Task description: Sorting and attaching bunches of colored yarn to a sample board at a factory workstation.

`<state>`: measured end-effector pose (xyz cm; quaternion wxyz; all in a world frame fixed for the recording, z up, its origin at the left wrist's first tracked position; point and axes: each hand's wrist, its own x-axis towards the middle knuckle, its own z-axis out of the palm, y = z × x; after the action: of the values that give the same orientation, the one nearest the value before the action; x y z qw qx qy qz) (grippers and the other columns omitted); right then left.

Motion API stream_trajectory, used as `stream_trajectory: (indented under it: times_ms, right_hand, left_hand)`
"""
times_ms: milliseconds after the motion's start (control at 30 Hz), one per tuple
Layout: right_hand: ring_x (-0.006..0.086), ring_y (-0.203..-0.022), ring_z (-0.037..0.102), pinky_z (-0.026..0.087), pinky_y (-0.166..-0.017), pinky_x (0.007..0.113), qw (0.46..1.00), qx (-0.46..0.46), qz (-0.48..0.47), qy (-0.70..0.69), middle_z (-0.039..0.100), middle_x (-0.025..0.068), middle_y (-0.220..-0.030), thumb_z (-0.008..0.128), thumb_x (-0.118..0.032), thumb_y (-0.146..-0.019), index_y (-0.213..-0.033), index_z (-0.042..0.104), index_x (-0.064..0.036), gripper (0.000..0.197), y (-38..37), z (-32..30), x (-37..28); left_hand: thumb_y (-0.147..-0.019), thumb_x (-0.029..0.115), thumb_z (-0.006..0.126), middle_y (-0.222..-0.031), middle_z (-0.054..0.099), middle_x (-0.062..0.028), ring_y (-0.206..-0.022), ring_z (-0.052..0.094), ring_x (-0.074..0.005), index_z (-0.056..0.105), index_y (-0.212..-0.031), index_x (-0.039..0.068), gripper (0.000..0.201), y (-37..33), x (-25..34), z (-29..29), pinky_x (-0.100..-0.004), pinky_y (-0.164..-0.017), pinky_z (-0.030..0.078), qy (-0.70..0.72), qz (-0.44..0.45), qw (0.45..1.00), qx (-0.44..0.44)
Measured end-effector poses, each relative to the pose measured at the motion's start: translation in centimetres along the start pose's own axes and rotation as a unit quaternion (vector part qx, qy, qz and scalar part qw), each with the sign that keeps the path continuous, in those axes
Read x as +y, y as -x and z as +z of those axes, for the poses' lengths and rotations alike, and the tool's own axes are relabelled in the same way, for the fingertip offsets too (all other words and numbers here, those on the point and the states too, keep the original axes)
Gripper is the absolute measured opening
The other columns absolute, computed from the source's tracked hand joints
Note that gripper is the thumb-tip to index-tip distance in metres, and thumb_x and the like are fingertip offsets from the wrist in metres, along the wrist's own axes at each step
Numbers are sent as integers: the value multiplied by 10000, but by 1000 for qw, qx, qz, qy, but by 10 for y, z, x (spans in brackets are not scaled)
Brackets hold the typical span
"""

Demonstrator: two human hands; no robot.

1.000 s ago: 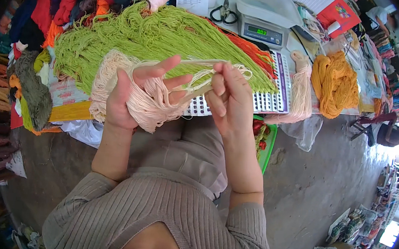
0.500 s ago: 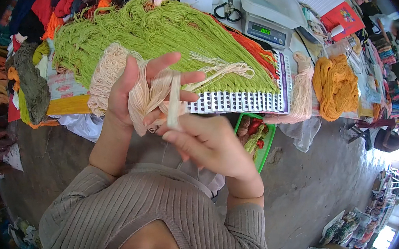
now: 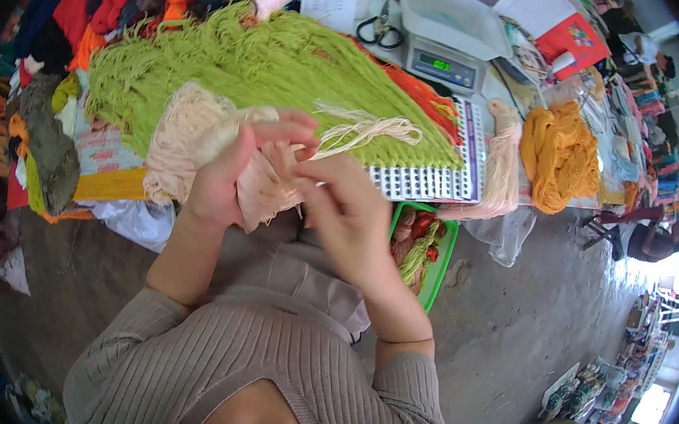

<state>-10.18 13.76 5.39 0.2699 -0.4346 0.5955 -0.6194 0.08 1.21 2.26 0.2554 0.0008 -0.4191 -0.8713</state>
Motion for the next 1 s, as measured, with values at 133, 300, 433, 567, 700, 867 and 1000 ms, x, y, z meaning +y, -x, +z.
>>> stream_trajectory:
  times_ms: [133, 300, 433, 567, 700, 867, 1000]
  right_hand:
    - [227, -727, 583, 459, -619, 274, 973, -18, -128, 191, 578, 113, -849, 623, 17, -775, -924, 600, -5, 153, -5, 15, 18]
    - [288, -668, 612, 488, -538, 348, 961, 16, -179, 209, 584, 108, -851, 639, -48, -764, -881, 587, -34, 128, -6, 9, 17]
    - [273, -669, 588, 474, -588, 290, 977, 22, -139, 162, 557, 127, -848, 620, -8, -768, -873, 560, 3, 122, -1, 3, 8]
    - [145, -644, 570, 437, -582, 236, 984, -37, 15, -174, 566, 81, -825, 515, -60, -897, -926, 518, 6, 72, 7, -4, 0]
    - [130, -582, 587, 427, -551, 202, 955, -79, 110, -263, 586, 68, -765, 422, -158, -958, -947, 449, -38, 123, 9, -6, 6]
    - [184, -485, 566, 452, -459, 243, 951, -26, 109, -289, 581, 113, -669, 432, -143, -948, -907, 439, -30, 120, 9, -9, 14]
    - [188, -464, 551, 453, -452, 245, 951, -34, 95, -293, 574, 120, -648, 421, -149, -952, -917, 431, -19, 134, 8, -8, 17]
  left_hand:
    - [-975, 336, 335, -1263, 369, -92, -1095, 440, -154, 532, -1151, -62, 478, -1, -1, 16, -298, -895, 406, -136, 40, 988, -55]
    - [-978, 347, 311, -1274, 373, -78, -1103, 439, -162, 521, -1169, -44, 483, 2, -2, 12, -303, -922, 381, -42, -11, 999, -20]
    - [-971, 387, 307, -1210, 474, -89, -1122, 440, -168, 504, -1191, -27, 509, 2, 1, 7, -321, -931, 385, -12, -22, 1000, -8]
    - [-960, 417, 314, -1126, 551, -102, -1089, 490, -187, 510, -1176, -22, 527, 3, 6, 5, -340, -939, 400, 85, -57, 994, 35]
    - [-960, 417, 319, -1032, 574, -98, -964, 553, -172, 510, -1173, -27, 528, 4, 10, 5, -316, -859, 449, 73, -48, 995, 53]
    - [-960, 420, 333, -878, 573, -63, -642, 547, -86, 522, -1155, -42, 536, 1, 12, 7, -222, -639, 473, 33, -31, 996, 78]
    - [-962, 428, 318, -847, 578, -53, -602, 528, -48, 520, -1156, -40, 546, 2, 16, 10, -186, -555, 460, 28, -35, 993, 107]
